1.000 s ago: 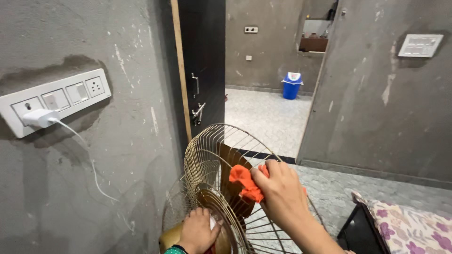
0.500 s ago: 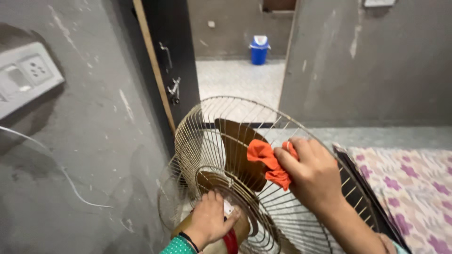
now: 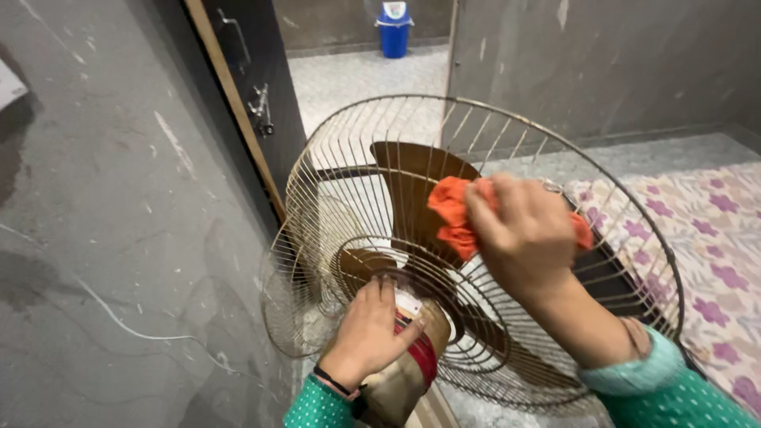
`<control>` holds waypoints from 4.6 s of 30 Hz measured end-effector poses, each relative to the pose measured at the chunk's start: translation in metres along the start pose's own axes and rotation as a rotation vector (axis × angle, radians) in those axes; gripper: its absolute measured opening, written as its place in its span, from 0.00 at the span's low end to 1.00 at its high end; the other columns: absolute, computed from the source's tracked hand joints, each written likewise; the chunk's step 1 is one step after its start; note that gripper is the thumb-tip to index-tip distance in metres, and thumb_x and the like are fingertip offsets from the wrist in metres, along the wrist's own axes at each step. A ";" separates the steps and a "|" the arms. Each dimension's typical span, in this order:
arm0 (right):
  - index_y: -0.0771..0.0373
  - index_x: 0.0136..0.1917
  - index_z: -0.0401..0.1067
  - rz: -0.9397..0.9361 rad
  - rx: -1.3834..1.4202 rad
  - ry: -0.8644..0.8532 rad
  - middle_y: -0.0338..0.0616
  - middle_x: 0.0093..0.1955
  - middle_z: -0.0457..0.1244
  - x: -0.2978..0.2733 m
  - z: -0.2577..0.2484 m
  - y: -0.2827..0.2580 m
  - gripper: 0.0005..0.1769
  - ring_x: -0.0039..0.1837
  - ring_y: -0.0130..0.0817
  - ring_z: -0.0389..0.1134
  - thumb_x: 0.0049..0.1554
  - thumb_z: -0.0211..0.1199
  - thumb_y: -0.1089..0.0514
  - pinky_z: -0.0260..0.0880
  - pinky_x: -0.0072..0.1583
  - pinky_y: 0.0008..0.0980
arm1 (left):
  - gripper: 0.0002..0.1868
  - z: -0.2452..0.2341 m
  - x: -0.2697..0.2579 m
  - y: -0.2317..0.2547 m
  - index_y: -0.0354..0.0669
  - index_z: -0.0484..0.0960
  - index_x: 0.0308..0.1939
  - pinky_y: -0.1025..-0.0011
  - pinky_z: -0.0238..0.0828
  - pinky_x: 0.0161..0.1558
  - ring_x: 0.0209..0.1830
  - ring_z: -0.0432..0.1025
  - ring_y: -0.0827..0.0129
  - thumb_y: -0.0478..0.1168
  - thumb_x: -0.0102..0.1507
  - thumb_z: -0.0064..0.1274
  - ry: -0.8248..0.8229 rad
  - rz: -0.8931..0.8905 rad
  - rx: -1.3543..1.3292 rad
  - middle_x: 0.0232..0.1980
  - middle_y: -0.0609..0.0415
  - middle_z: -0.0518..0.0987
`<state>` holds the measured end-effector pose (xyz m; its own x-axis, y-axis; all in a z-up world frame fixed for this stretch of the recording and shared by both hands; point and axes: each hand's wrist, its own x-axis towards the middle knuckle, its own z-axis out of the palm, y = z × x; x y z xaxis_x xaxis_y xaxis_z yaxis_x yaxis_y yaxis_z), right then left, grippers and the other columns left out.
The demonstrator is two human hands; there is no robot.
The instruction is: The person wipes the base of a standing fan with an orange cloth, then proceeds to clean the fan's motor housing, blades, and wire cage. The person rotates the fan head to access different areas while wiping with the cloth.
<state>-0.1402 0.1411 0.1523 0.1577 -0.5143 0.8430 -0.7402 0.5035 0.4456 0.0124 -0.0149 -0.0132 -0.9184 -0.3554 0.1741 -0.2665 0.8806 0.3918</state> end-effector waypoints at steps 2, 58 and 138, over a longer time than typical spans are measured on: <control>0.60 0.50 0.77 -0.084 0.144 -0.091 0.45 0.48 0.67 -0.005 0.009 -0.014 0.07 0.46 0.36 0.67 0.58 0.65 0.59 0.65 0.43 0.35 | 0.52 0.000 -0.004 0.000 0.18 0.62 0.67 0.52 0.54 0.69 0.69 0.60 0.34 0.69 0.63 0.47 0.048 0.027 0.005 0.68 0.20 0.64; 0.55 0.59 0.77 0.097 0.988 -0.633 0.48 0.61 0.66 -0.080 0.027 -0.147 0.21 0.65 0.49 0.67 0.53 0.62 0.48 0.67 0.63 0.45 | 0.56 -0.011 -0.072 0.007 0.26 0.68 0.62 0.52 0.61 0.64 0.64 0.66 0.41 0.65 0.44 0.68 0.257 -0.275 -0.161 0.63 0.31 0.72; 0.60 0.44 0.74 0.041 0.701 -0.861 0.49 0.45 0.69 -0.059 0.076 -0.175 0.18 0.53 0.53 0.70 0.51 0.61 0.43 0.69 0.54 0.50 | 0.44 0.026 -0.042 -0.030 0.30 0.46 0.81 0.52 0.28 0.81 0.87 0.37 0.45 0.64 0.74 0.21 0.636 0.106 -0.674 0.85 0.35 0.46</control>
<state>-0.0700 0.0308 0.0019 -0.1810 -0.9533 0.2416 -0.9829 0.1674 -0.0762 0.0518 -0.0179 -0.0555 -0.5422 -0.5636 0.6231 0.2185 0.6216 0.7523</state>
